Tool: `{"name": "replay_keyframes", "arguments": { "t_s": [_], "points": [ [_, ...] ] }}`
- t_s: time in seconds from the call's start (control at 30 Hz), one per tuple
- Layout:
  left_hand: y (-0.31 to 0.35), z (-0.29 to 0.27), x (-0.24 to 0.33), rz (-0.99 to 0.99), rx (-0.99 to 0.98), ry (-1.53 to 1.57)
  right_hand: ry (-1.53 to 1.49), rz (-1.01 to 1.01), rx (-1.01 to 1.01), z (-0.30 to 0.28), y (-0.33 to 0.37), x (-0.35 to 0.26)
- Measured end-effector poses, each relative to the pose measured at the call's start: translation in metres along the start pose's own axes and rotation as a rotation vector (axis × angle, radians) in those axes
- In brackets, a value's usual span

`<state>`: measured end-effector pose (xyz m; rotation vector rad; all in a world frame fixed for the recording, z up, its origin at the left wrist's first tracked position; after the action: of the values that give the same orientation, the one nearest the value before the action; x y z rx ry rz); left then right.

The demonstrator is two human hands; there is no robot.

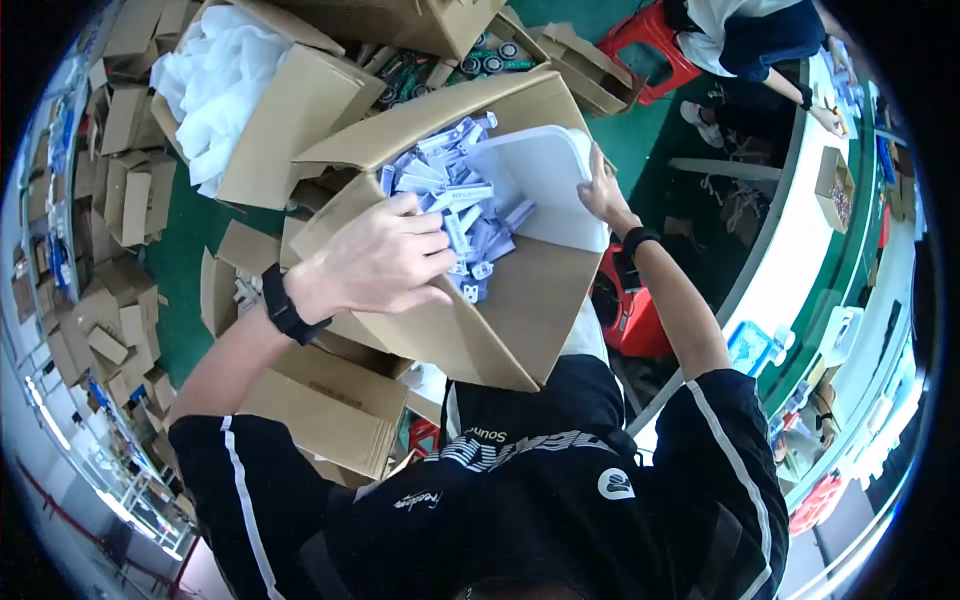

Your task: Picking electronic components from floor boxes and placing them into a tray on an assembly line.

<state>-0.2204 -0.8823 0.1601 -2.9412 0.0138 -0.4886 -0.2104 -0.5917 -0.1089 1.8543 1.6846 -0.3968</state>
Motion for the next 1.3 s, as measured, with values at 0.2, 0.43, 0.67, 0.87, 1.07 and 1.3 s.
{"name": "replay_keyframes", "arguments": {
  "t_s": [0.2,0.43,0.67,0.87,1.07,1.3],
  "points": [
    [-0.041,0.038,-0.015,-0.197,0.190,-0.246,-0.002,0.424,-0.272,0.001,-0.013,0.014],
    [-0.236,0.055,-0.055,0.047,0.128,-0.128,-0.071,0.424,-0.351,-0.014,-0.039,0.171],
    [-0.256,0.060,-0.012,0.142,0.118,0.023,-0.240,0.442,-0.495,-0.024,-0.047,0.195],
    [-0.264,0.067,-0.021,0.074,0.096,0.075,-0.495,0.468,-0.580,-0.024,-0.050,0.249],
    [-0.267,0.022,-0.003,0.058,0.079,0.094,-0.620,0.439,-0.618,-0.045,-0.049,0.298],
    [-0.277,-0.004,0.001,0.096,0.116,0.146,-0.763,0.240,-0.666,-0.058,-0.061,0.285]
  ]
}}
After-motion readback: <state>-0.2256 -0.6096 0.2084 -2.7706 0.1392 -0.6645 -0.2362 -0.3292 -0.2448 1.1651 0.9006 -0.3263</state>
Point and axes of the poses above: each hand's wrist, its own y-axis away from the middle knuckle, its own z-axis out of the palm, x = y × z, the point moved 5 cm from there along -y, towards the middle knuckle, and after that the axes turned 4 degrees about -x, right-handed, at the moved point
